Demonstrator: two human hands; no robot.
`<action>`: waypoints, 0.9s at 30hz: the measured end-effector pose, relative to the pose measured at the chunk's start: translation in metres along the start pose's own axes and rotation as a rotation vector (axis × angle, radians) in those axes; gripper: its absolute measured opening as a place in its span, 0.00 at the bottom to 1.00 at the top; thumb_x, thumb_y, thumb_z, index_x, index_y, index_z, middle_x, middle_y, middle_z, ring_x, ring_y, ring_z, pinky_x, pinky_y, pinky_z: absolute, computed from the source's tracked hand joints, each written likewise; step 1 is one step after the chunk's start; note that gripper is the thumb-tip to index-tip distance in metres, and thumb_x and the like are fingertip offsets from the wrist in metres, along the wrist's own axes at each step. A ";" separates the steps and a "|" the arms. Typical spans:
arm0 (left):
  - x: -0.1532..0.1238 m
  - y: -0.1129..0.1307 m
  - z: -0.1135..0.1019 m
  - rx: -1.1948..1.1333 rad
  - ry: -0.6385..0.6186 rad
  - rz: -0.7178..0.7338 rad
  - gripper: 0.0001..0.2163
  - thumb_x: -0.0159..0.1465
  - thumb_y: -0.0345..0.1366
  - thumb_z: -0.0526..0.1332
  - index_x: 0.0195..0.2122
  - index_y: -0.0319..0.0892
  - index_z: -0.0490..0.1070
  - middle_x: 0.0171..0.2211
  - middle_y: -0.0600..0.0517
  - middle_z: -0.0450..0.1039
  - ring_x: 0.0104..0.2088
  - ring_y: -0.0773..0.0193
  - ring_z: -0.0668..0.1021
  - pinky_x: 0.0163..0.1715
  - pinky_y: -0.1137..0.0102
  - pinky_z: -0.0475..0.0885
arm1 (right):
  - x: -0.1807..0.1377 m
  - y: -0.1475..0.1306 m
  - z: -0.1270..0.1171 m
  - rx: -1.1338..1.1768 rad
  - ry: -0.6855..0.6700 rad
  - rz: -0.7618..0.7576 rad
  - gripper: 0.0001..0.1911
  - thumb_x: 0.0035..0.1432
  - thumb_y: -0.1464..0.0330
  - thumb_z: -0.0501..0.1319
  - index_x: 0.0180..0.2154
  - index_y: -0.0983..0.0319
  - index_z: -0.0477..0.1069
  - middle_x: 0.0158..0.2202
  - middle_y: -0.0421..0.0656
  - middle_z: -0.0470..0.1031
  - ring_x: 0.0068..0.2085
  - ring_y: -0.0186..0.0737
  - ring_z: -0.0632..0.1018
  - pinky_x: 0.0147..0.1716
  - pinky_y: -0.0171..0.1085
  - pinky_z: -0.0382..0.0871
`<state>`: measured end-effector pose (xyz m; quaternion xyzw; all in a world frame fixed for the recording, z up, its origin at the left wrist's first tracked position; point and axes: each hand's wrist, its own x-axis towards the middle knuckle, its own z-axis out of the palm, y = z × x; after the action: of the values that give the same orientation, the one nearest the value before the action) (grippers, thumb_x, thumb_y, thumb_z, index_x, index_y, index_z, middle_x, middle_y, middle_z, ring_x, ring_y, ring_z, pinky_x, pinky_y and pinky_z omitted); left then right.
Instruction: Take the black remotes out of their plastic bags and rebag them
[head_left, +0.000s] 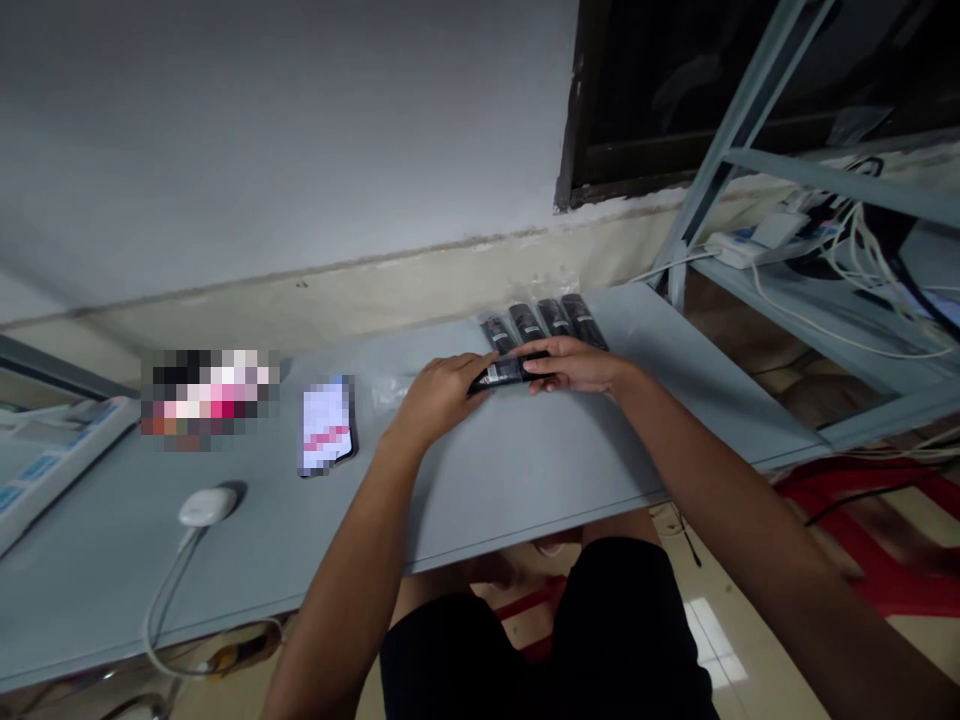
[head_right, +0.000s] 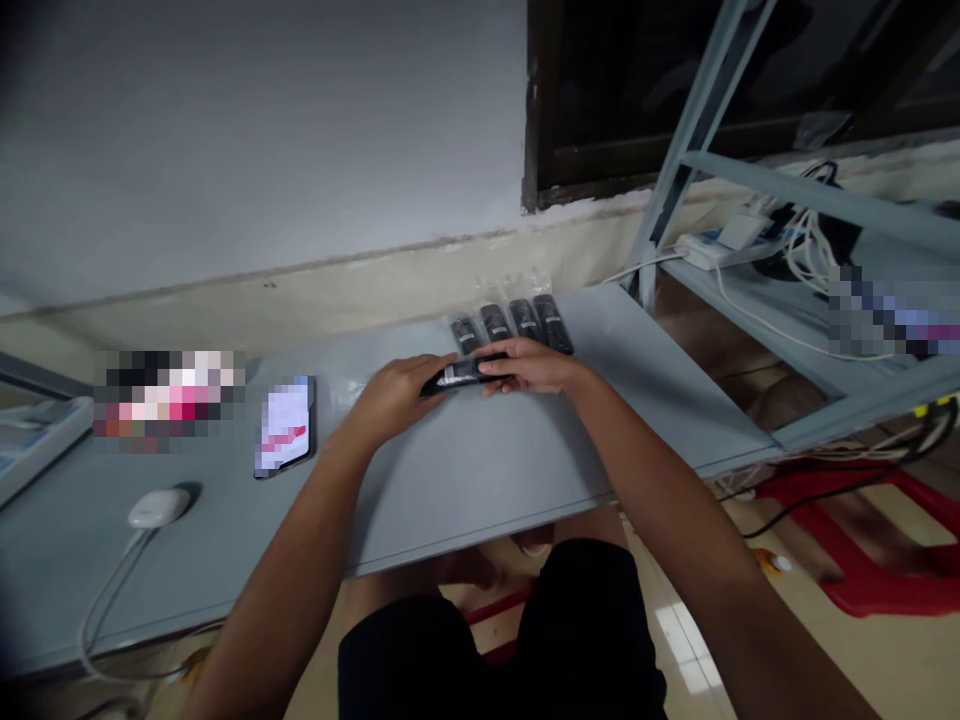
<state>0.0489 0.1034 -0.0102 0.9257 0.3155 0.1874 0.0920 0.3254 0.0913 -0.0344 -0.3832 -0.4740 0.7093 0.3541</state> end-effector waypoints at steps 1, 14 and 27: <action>-0.001 -0.002 0.000 0.002 -0.033 -0.018 0.26 0.67 0.36 0.65 0.67 0.49 0.70 0.58 0.43 0.78 0.55 0.48 0.80 0.58 0.54 0.72 | -0.003 -0.001 -0.002 -0.043 -0.005 0.012 0.24 0.59 0.71 0.75 0.57 0.63 0.78 0.44 0.48 0.84 0.36 0.37 0.86 0.29 0.28 0.79; -0.013 -0.023 -0.005 -0.015 -0.067 -0.188 0.21 0.66 0.37 0.62 0.60 0.50 0.77 0.52 0.46 0.82 0.49 0.50 0.83 0.49 0.60 0.76 | -0.011 -0.015 -0.022 -0.103 0.516 -0.521 0.25 0.50 0.49 0.77 0.38 0.59 0.75 0.34 0.42 0.80 0.40 0.45 0.83 0.34 0.39 0.79; -0.008 0.013 -0.010 -0.094 -0.213 -0.079 0.18 0.63 0.44 0.68 0.54 0.51 0.81 0.52 0.47 0.83 0.49 0.45 0.83 0.49 0.56 0.75 | 0.000 0.000 0.022 -0.012 0.216 -0.087 0.14 0.68 0.57 0.68 0.47 0.59 0.72 0.39 0.51 0.86 0.37 0.47 0.87 0.33 0.41 0.84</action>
<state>0.0463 0.0890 0.0003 0.9219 0.3311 0.0985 0.1756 0.3061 0.0821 -0.0288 -0.4384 -0.4537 0.6450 0.4311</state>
